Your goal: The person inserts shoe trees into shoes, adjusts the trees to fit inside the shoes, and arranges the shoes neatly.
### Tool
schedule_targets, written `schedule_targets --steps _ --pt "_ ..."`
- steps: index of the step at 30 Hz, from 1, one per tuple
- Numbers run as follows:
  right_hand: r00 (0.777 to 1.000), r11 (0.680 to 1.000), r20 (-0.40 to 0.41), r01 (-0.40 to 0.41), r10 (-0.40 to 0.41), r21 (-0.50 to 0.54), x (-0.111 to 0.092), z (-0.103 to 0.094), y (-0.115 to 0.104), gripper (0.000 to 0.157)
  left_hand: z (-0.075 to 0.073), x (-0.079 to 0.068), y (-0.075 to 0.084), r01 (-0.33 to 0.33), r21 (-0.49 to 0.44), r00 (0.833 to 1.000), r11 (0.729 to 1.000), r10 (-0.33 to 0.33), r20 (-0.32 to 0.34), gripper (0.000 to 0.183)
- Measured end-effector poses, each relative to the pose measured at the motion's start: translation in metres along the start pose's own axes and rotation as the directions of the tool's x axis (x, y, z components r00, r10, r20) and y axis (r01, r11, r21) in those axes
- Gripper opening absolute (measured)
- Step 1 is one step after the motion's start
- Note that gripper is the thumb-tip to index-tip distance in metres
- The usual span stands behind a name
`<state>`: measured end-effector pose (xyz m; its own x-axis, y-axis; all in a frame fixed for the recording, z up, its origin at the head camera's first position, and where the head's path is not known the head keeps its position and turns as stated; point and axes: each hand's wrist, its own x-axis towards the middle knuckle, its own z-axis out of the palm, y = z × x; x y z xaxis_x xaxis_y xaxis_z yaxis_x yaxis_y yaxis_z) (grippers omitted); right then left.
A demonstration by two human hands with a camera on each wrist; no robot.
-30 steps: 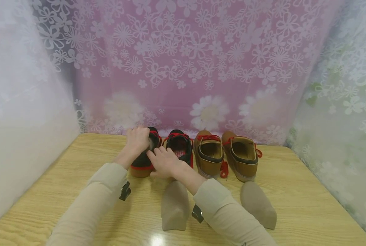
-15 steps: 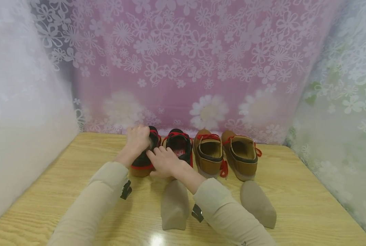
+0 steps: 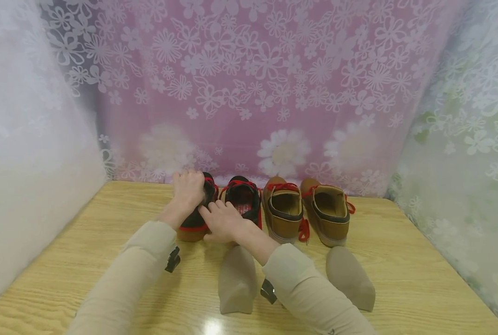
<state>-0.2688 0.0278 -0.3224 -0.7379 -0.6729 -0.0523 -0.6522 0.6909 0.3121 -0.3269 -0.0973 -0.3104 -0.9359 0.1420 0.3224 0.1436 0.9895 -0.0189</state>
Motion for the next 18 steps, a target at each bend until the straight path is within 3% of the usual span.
schedule_targets --steps 7,14,18 --pt "1.000 1.000 -0.001 -0.015 0.015 -0.006 -0.001 -0.001 -0.001 0.065 0.003 0.000 -0.007 0.002 -0.022 0.999 1.000 -0.003 -0.034 0.012" --pt "1.000 0.998 0.007 -0.016 0.016 0.063 -0.002 -0.004 -0.001 0.062 0.004 -0.005 -0.015 0.012 0.018 0.999 1.000 -0.011 -0.037 0.033" --pt "1.000 0.993 0.028 -0.014 0.011 0.121 -0.006 -0.009 0.002 0.063 0.000 -0.008 -0.014 -0.025 0.030 0.998 0.999 0.026 -0.055 0.036"
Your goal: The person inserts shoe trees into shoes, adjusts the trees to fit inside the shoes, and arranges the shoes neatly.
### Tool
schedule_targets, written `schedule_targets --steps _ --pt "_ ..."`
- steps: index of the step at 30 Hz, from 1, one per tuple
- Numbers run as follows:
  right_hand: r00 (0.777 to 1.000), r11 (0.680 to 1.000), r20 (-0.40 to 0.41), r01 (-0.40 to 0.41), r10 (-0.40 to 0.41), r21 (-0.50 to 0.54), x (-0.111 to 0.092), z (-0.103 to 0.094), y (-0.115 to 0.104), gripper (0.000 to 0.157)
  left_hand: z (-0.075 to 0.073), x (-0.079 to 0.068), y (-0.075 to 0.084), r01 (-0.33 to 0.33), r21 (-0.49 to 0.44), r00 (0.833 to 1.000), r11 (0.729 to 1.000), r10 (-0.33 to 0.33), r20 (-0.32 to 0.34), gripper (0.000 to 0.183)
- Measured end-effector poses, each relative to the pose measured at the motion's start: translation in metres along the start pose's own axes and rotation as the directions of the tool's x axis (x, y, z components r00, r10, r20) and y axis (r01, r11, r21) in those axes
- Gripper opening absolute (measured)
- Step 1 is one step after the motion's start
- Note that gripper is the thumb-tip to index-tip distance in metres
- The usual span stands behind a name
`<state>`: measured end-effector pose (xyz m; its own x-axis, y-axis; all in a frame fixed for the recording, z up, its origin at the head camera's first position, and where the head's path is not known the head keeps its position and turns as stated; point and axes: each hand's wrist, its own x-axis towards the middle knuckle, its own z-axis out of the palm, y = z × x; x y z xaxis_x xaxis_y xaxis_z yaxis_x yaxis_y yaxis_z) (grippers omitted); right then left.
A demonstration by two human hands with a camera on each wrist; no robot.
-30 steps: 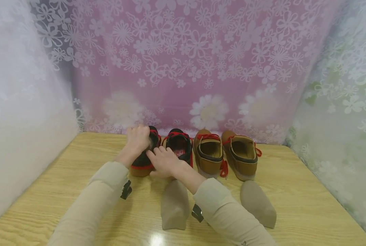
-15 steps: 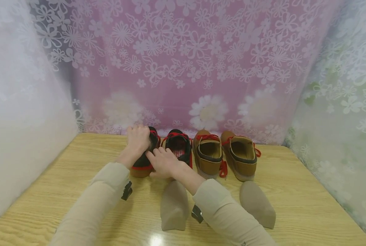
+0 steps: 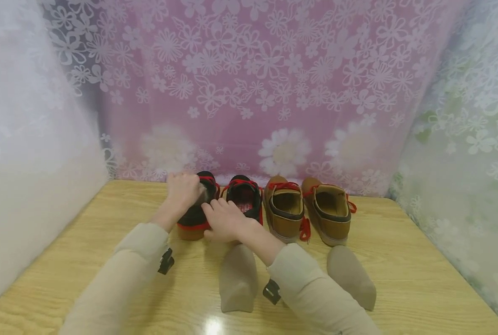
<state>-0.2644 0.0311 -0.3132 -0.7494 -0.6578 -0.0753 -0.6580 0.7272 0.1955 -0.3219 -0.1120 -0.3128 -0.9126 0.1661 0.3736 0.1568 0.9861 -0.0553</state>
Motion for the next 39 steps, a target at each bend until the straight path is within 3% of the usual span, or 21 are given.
schedule_targets --steps 5,9,16,22,29,32,37,39 --pt "0.999 0.997 0.025 0.019 -0.020 0.070 -0.014 -0.010 0.006 0.062 -0.006 -0.003 0.005 -0.068 -0.052 0.997 0.996 0.069 0.020 0.035" --pt "0.999 0.995 0.027 0.038 -0.041 0.089 -0.027 -0.016 0.009 0.056 -0.009 -0.007 0.008 -0.084 -0.083 0.996 0.993 0.085 0.003 0.033" --pt "0.999 0.995 0.010 0.037 -0.038 0.096 -0.041 -0.019 0.017 0.051 -0.012 -0.016 0.007 -0.133 -0.103 0.990 0.986 0.127 -0.066 0.034" --pt "0.997 0.993 -0.045 0.068 -0.064 0.093 -0.048 -0.014 0.024 0.042 -0.010 -0.023 0.007 -0.211 -0.083 0.965 0.974 0.194 -0.174 0.032" --pt "0.997 0.992 -0.077 0.034 -0.024 0.121 -0.063 -0.013 0.037 0.054 -0.015 -0.030 0.013 -0.263 -0.077 0.954 0.962 0.248 -0.169 0.030" --pt "0.995 0.993 -0.096 0.004 0.007 0.119 -0.070 -0.012 0.045 0.055 -0.018 -0.034 0.018 -0.295 -0.059 0.941 0.954 0.278 -0.193 0.029" --pt "0.986 0.989 -0.127 -0.097 0.111 0.112 -0.076 -0.006 0.054 0.057 -0.023 -0.044 0.026 -0.377 0.005 0.888 0.926 0.363 -0.283 0.028" --pt "0.980 0.983 -0.128 -0.137 0.152 0.122 -0.077 -0.004 0.056 0.059 -0.025 -0.049 0.031 -0.396 0.018 0.879 0.918 0.384 -0.283 0.026"
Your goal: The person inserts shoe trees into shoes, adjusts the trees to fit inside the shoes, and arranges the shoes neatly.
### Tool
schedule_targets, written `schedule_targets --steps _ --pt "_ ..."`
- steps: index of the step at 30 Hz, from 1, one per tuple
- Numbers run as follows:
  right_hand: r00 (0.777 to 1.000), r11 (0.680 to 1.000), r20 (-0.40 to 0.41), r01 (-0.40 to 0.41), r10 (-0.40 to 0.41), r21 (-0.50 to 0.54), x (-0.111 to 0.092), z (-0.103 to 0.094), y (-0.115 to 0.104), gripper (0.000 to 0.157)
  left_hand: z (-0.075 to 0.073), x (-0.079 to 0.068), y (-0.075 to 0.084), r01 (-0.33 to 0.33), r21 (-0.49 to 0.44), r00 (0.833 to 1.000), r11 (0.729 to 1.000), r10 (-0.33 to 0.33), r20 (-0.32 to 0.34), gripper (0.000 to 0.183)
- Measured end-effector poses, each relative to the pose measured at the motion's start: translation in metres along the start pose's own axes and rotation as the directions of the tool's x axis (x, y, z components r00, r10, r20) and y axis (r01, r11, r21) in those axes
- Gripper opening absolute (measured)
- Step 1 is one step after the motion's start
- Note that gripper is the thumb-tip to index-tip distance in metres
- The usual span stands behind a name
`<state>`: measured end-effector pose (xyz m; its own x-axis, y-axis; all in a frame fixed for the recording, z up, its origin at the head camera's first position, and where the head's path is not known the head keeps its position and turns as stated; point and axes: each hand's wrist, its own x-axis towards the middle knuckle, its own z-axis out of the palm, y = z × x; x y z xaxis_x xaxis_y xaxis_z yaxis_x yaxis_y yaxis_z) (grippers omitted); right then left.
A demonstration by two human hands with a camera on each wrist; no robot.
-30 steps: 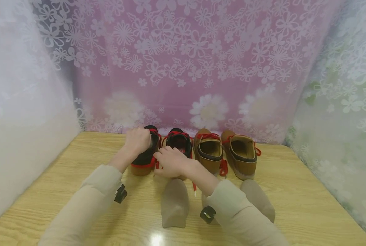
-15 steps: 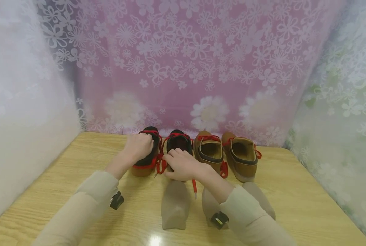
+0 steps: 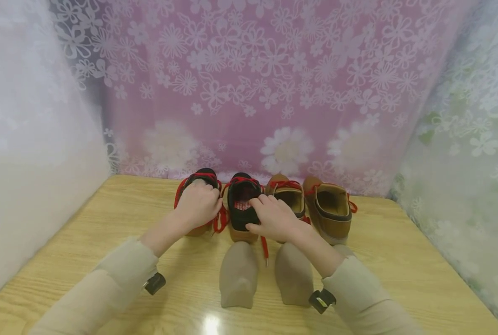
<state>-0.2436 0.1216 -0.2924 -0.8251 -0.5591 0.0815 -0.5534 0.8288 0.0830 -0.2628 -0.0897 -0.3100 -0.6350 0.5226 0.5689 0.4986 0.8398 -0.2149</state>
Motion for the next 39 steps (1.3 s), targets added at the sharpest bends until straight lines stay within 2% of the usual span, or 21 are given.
schedule_targets --steps 4,12,15,19,23,27,31,34,39 --pt "0.998 0.997 0.009 -0.069 0.068 0.025 -0.001 0.001 0.003 0.061 -0.007 -0.004 0.013 -0.026 -0.014 0.999 1.000 0.026 0.024 0.023" --pt "0.980 0.966 0.042 -0.199 0.194 0.166 0.003 0.000 0.008 0.060 -0.018 -0.015 0.032 -0.118 -0.020 0.993 0.993 0.117 -0.014 0.024" --pt "0.974 0.961 0.064 -0.225 0.217 0.159 0.004 0.002 0.007 0.058 -0.020 -0.019 0.037 -0.146 -0.020 0.989 0.989 0.146 -0.008 0.027" --pt "0.972 0.969 0.072 -0.231 0.226 0.084 0.005 0.008 0.003 0.056 -0.024 -0.025 0.045 -0.171 -0.032 0.984 0.985 0.172 0.036 0.034" --pt "0.974 0.974 0.066 -0.219 0.215 0.054 0.004 0.015 -0.001 0.055 -0.027 -0.032 0.055 -0.209 -0.040 0.976 0.977 0.211 0.051 0.035" --pt "0.980 0.981 0.049 -0.196 0.195 0.014 0.003 0.019 -0.003 0.055 -0.030 -0.041 0.065 -0.262 -0.056 0.962 0.963 0.265 0.065 0.032" --pt "0.980 0.981 0.042 -0.192 0.192 0.000 0.003 0.020 -0.005 0.056 -0.030 -0.048 0.075 -0.295 -0.080 0.945 0.952 0.303 0.121 0.035" --pt "0.980 0.981 0.039 -0.195 0.195 0.003 0.003 0.020 -0.005 0.057 -0.029 -0.054 0.083 -0.308 -0.104 0.937 0.946 0.320 0.139 0.039" --pt "0.980 0.981 0.040 -0.193 0.193 -0.003 0.004 0.021 -0.004 0.058 -0.028 -0.060 0.090 -0.298 -0.157 0.933 0.941 0.322 0.158 0.042"
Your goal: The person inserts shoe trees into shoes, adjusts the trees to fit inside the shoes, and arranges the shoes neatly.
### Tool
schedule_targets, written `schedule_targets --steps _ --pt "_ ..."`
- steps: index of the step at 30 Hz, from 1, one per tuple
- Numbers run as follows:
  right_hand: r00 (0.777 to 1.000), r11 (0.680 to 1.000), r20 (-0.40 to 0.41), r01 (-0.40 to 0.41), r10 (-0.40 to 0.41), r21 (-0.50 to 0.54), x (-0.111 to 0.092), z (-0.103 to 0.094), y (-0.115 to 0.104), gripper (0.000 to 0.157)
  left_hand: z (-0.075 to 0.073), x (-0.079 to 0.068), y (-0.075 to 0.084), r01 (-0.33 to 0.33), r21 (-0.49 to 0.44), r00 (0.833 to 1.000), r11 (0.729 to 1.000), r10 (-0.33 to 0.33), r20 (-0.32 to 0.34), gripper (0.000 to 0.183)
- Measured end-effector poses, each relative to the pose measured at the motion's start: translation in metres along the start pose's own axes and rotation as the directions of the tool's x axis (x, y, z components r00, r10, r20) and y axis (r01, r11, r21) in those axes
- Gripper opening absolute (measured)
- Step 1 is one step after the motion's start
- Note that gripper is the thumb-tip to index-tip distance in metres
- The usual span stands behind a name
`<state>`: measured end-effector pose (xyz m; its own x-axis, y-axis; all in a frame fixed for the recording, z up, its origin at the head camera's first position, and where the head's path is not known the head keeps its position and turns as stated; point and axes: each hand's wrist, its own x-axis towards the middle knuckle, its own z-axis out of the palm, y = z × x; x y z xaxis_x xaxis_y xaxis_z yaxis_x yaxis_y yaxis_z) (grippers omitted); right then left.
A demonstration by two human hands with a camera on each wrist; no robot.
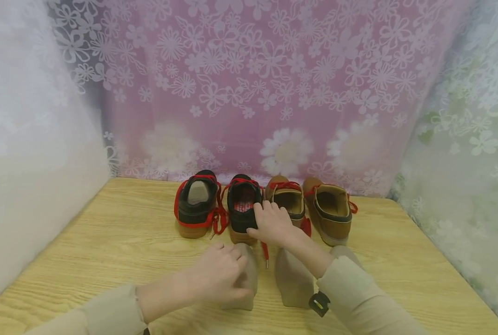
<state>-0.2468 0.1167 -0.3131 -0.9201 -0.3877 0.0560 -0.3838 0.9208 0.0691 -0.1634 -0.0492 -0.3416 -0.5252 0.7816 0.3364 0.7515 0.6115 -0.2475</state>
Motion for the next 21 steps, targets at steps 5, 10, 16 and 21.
schedule_targets --steps 5,10,16,21 --pt "0.999 0.999 -0.013 0.032 -0.033 -0.018 0.002 0.002 0.001 0.054 0.000 -0.002 0.005 0.033 -0.029 0.997 0.999 -0.031 0.073 0.048" --pt "0.998 0.998 -0.033 0.056 -0.057 -0.032 0.003 0.004 0.001 0.050 0.002 -0.001 0.011 0.032 -0.050 0.993 0.998 -0.026 0.115 0.046" --pt "0.999 0.998 0.014 0.052 -0.051 -0.043 0.007 -0.001 0.002 0.053 0.006 -0.001 0.014 0.019 -0.064 0.988 0.998 -0.009 0.157 0.048" --pt "0.998 0.998 0.033 0.050 -0.049 -0.034 0.007 -0.003 0.008 0.052 0.009 -0.001 0.015 0.007 -0.046 0.990 0.999 -0.001 0.138 0.051"
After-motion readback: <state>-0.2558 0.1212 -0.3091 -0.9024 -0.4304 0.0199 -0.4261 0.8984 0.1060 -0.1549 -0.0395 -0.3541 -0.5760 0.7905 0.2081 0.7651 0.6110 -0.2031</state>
